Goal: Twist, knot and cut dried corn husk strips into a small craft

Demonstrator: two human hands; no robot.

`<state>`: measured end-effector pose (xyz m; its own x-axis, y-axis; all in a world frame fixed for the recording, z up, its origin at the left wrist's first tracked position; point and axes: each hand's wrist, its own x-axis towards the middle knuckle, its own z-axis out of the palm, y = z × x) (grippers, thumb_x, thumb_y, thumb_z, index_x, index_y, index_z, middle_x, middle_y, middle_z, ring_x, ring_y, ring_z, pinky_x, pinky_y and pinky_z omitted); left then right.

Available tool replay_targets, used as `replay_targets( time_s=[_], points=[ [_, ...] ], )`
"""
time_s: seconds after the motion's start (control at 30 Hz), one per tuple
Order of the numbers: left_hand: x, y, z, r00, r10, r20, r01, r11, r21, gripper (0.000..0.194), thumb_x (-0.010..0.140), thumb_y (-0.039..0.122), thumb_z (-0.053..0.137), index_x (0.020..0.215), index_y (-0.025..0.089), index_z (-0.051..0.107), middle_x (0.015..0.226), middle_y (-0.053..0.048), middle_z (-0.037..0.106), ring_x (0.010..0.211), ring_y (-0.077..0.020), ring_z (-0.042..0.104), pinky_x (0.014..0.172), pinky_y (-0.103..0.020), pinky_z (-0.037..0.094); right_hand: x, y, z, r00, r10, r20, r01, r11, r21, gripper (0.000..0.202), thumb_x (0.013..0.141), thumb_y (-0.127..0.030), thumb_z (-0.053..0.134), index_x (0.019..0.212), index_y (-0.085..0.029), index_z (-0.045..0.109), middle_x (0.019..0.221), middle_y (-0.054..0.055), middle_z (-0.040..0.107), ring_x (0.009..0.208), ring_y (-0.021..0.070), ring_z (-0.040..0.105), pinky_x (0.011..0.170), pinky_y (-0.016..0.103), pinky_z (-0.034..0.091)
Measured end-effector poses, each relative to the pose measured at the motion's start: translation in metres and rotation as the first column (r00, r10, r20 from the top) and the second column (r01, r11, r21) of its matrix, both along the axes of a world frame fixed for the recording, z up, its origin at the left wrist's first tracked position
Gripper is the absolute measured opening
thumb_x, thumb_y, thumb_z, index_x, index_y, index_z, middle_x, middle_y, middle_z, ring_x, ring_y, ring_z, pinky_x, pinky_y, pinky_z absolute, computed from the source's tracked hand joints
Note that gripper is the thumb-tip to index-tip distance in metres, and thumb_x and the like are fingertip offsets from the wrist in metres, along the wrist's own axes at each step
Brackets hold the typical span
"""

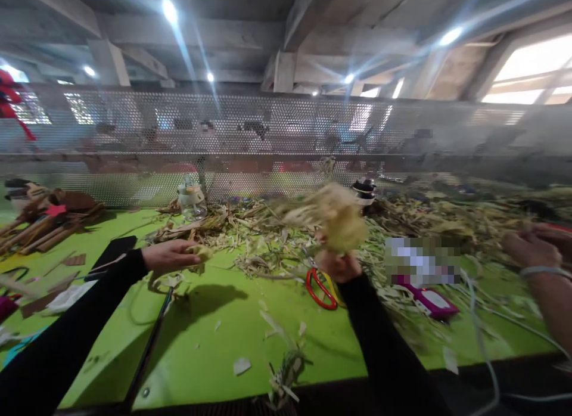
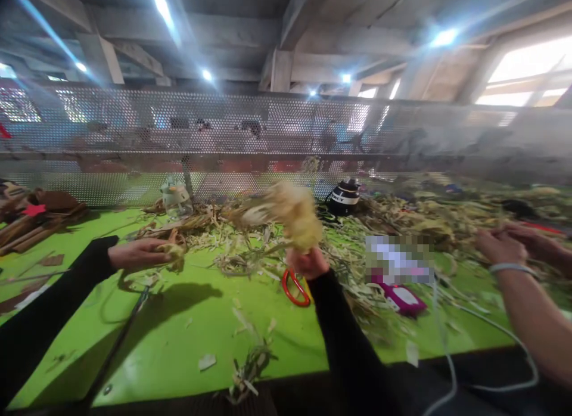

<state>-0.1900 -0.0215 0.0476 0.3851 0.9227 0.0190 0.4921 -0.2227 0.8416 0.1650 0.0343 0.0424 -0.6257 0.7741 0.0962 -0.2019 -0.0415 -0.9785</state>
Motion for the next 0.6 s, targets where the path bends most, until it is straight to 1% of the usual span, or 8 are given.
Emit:
replay_targets(
  time_s=[0.07, 0.1, 0.13, 0.2, 0.27, 0.37, 0.5, 0.6],
  points=[
    [0.003, 0.004, -0.001, 0.999, -0.037, -0.031, 0.036, 0.998, -0.047, 0.035, 0.073, 0.048, 0.059, 0.081, 0.015, 0.062, 0.067, -0.001, 0.057, 0.058, -0.0093, 0.048, 0.053, -0.019, 0.041, 0.014, 0.004, 0.005, 0.967, -0.237, -0.092, 0.242, 0.97, 0.038, 0.049, 0.063, -0.07, 0.052, 0.073, -0.022, 0.054, 0.035, -0.016, 0.01, 0.03, 0.0021, -0.002, 0.032, 0.016, 0.008],
    [0.008, 0.006, -0.002, 0.999, -0.018, -0.034, 0.016, 0.999, -0.044, 0.036, 0.073, 0.05, 0.058, 0.08, 0.015, 0.061, 0.063, 0.0, 0.055, 0.056, -0.009, 0.045, 0.051, -0.019, 0.039, 0.015, 0.005, 0.006, 0.957, -0.278, -0.079, 0.28, 0.96, 0.017, 0.048, 0.066, -0.07, 0.05, 0.072, -0.022, 0.053, 0.036, -0.016, 0.012, 0.03, 0.0022, -0.002, 0.032, 0.017, 0.008],
    [0.014, 0.009, -0.003, 0.999, -0.02, -0.045, 0.017, 0.998, -0.059, 0.036, 0.074, 0.051, 0.057, 0.08, 0.015, 0.06, 0.061, 0.001, 0.052, 0.054, -0.0086, 0.043, 0.049, -0.019, 0.038, 0.011, 0.007, 0.007, 0.956, -0.287, -0.065, 0.287, 0.958, -0.009, 0.047, 0.068, -0.069, 0.049, 0.071, -0.022, 0.052, 0.036, -0.015, 0.015, 0.03, 0.0023, -0.001, 0.032, 0.017, 0.009],
    [0.029, 0.013, -0.001, 1.0, 0.022, -0.014, -0.023, 0.999, -0.032, 0.037, 0.075, 0.05, 0.054, 0.088, 0.016, 0.059, 0.063, 0.002, 0.052, 0.053, -0.0086, 0.043, 0.049, -0.02, 0.038, -0.001, 0.01, 0.007, 0.975, -0.219, -0.035, 0.217, 0.974, -0.061, 0.047, 0.07, -0.068, 0.05, 0.071, -0.021, 0.051, 0.036, -0.015, 0.021, 0.029, 0.0021, 0.002, 0.03, 0.017, 0.008],
    [0.04, 0.017, 0.006, 0.997, 0.073, 0.038, -0.075, 0.996, 0.044, 0.04, 0.077, 0.049, 0.052, 0.099, 0.016, 0.058, 0.073, -0.001, 0.058, 0.06, -0.0102, 0.048, 0.055, -0.021, 0.041, -0.014, 0.013, 0.007, 0.99, -0.137, -0.035, 0.133, 0.986, -0.101, 0.047, 0.071, -0.066, 0.053, 0.07, -0.02, 0.049, 0.037, -0.014, 0.025, 0.028, 0.0016, 0.005, 0.029, 0.016, 0.008],
    [0.047, 0.02, 0.018, 0.992, 0.12, -0.028, -0.113, 0.977, 0.182, 0.043, 0.076, 0.05, 0.052, 0.101, 0.015, 0.058, 0.089, -0.005, 0.063, 0.078, -0.0151, 0.055, 0.068, -0.024, 0.044, -0.026, 0.02, 0.012, 0.995, -0.092, -0.046, 0.084, 0.986, -0.143, 0.046, 0.072, -0.063, 0.055, 0.066, -0.019, 0.044, 0.038, -0.013, 0.029, 0.028, 0.001, 0.009, 0.028, 0.014, 0.009],
    [0.047, 0.02, 0.03, 0.966, 0.185, -0.181, -0.118, 0.936, 0.331, 0.042, 0.077, 0.051, 0.049, 0.094, 0.014, 0.058, 0.087, -0.005, 0.062, 0.078, -0.0169, 0.054, 0.072, -0.027, 0.042, -0.041, 0.036, 0.028, 0.979, -0.194, -0.066, 0.188, 0.979, -0.08, 0.039, 0.078, -0.059, 0.052, 0.073, -0.021, 0.045, 0.042, -0.012, 0.033, 0.029, 0.0024, 0.018, 0.03, 0.014, 0.018],
    [0.047, 0.017, 0.039, 0.961, 0.241, -0.135, -0.177, 0.913, 0.368, 0.036, 0.08, 0.045, 0.044, 0.094, 0.014, 0.056, 0.081, -0.003, 0.059, 0.073, -0.0153, 0.051, 0.069, -0.027, 0.041, -0.058, 0.047, 0.041, 0.935, -0.318, 0.158, 0.309, 0.948, 0.08, 0.038, 0.079, -0.057, 0.053, 0.069, -0.021, 0.046, 0.045, -0.009, 0.042, 0.033, 0.0053, 0.033, 0.036, 0.018, 0.031]
  ],
)
